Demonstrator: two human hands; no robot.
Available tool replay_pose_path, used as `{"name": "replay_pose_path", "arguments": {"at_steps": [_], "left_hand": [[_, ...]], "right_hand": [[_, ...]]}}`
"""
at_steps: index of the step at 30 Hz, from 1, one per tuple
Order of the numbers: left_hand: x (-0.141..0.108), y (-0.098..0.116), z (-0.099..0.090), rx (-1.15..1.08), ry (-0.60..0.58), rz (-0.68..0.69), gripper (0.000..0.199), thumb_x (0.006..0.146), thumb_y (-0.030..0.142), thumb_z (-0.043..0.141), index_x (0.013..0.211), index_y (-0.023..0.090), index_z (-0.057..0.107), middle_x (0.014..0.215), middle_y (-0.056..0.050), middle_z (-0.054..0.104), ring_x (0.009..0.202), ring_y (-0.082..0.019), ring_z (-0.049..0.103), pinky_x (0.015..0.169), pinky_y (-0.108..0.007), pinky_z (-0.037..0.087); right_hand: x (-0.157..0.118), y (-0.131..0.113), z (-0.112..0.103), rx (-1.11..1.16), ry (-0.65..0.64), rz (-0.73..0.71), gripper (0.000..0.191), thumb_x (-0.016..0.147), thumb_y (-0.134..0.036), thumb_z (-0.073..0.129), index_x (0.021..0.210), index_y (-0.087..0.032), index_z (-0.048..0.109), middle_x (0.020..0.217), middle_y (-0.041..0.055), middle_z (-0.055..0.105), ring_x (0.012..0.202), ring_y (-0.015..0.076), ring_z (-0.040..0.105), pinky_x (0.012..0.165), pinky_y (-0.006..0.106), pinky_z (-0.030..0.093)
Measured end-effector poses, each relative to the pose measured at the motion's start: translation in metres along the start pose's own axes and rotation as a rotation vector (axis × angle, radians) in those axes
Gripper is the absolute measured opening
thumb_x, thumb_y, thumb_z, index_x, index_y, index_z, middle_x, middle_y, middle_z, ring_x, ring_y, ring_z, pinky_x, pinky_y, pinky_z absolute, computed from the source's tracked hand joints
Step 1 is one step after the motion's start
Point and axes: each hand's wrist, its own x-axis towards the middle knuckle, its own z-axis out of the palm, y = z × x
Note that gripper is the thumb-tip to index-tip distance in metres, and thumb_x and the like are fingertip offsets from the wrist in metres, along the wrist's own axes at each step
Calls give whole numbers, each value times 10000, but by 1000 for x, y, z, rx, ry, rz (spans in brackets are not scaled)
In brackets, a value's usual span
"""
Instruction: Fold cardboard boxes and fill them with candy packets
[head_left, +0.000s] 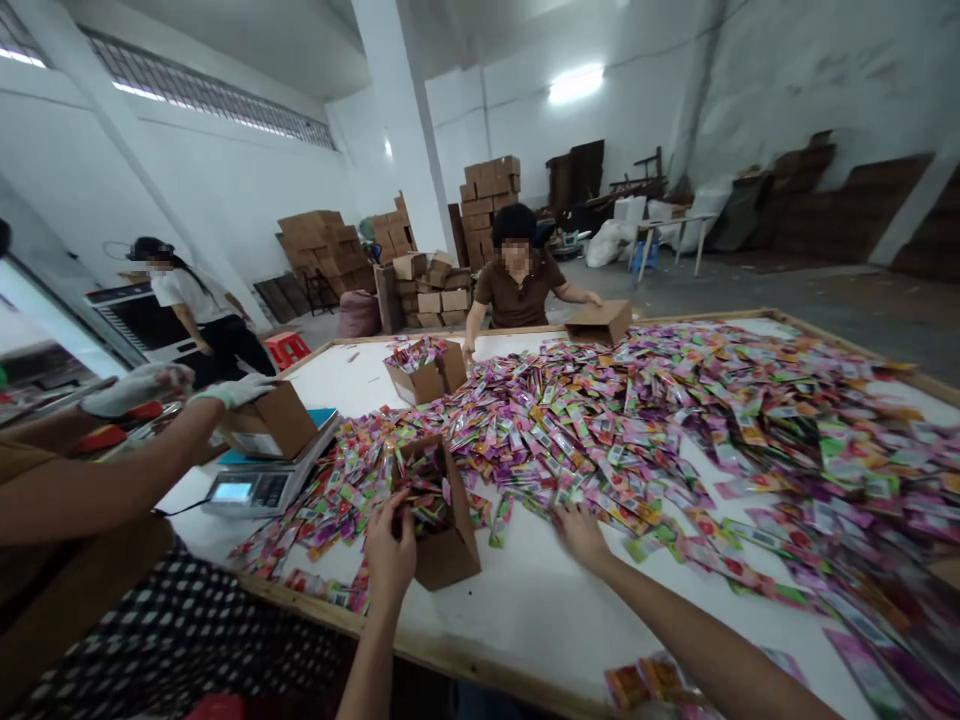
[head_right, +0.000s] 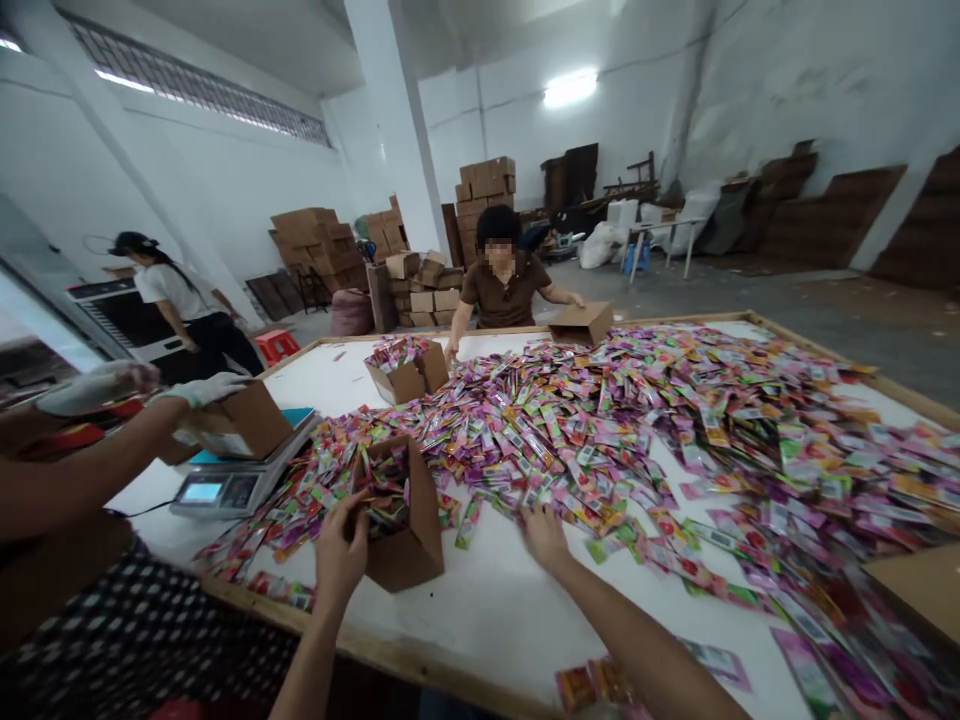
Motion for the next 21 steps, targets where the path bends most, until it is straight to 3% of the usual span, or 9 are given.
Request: {"name": "replay_pose_path", "arguments": {"at_steps": [2,4,8,11,14,15,17,19,21], "left_hand": [[1,1,-6,38,-113,27,360,735,411,472,918,195,694,1032,-150,684,1052,-306,598,962,-474,436],[1,0,-7,71,-234,19,350,728,425,465,836,204,713,963,-148,719,982,-319,638,904,-478,475],[0,-4,-5,105,-389,15,338,704,412,466,775,201,720,904,-140,740,908,-320,669,862,-472,498],[1,-4,-9,54,-288,27,440,761,421,448,1062,173,653,1122,-139,687,1071,-275,620,938,-423,472],[9,1,-14,33,-100,-9,554,815,466,413,1265,149,482,1250,-168,594,1107,-244,598,937,-382,480],[13,4,-15,57,-68,-24,597,829,484,382,1308,129,426,1280,-188,560,1108,-243,596,922,-371,490],[24,9,-14,150,-78,-24,663,841,494,335,1359,81,352,1338,-225,499,1170,-253,555,948,-370,473],[35,16,-7,246,-146,21,666,838,477,341,1356,60,381,1383,-227,468,1264,-266,473,1026,-392,406],[43,24,1,358,-270,69,574,818,459,402,1257,115,537,1339,-186,543,1285,-294,451,1073,-463,336]], "right_hand": [[2,-7,-15,40,40,19,353,826,-51,397,1102,-119,606,1063,204,634,1051,319,568,905,451,420],[10,-32,-38,86,92,5,341,831,-40,375,1089,-99,590,1067,187,625,1036,282,570,895,392,425],[30,-117,-81,190,168,-169,240,900,-156,402,1053,-151,587,1069,109,615,1038,216,545,918,326,406],[35,-183,-88,238,180,-264,243,879,-219,499,1094,-148,587,1124,125,594,1085,231,528,944,357,404],[34,-219,-80,323,40,-344,641,644,-322,790,1214,-148,554,1205,150,560,1116,292,532,927,405,442],[35,-221,-77,400,-35,-394,744,573,-346,834,1234,-156,548,1202,140,567,1111,297,542,918,405,455],[36,-210,-75,615,-133,-496,724,585,-384,823,1227,-174,563,1159,103,600,1100,276,561,921,389,464],[37,-181,-77,823,-93,-520,560,682,-364,752,1185,-178,589,1102,77,628,1073,238,582,927,372,464],[32,-136,-82,917,-8,-445,468,724,-334,709,1152,-176,603,1043,66,644,990,204,617,887,358,485]]}}
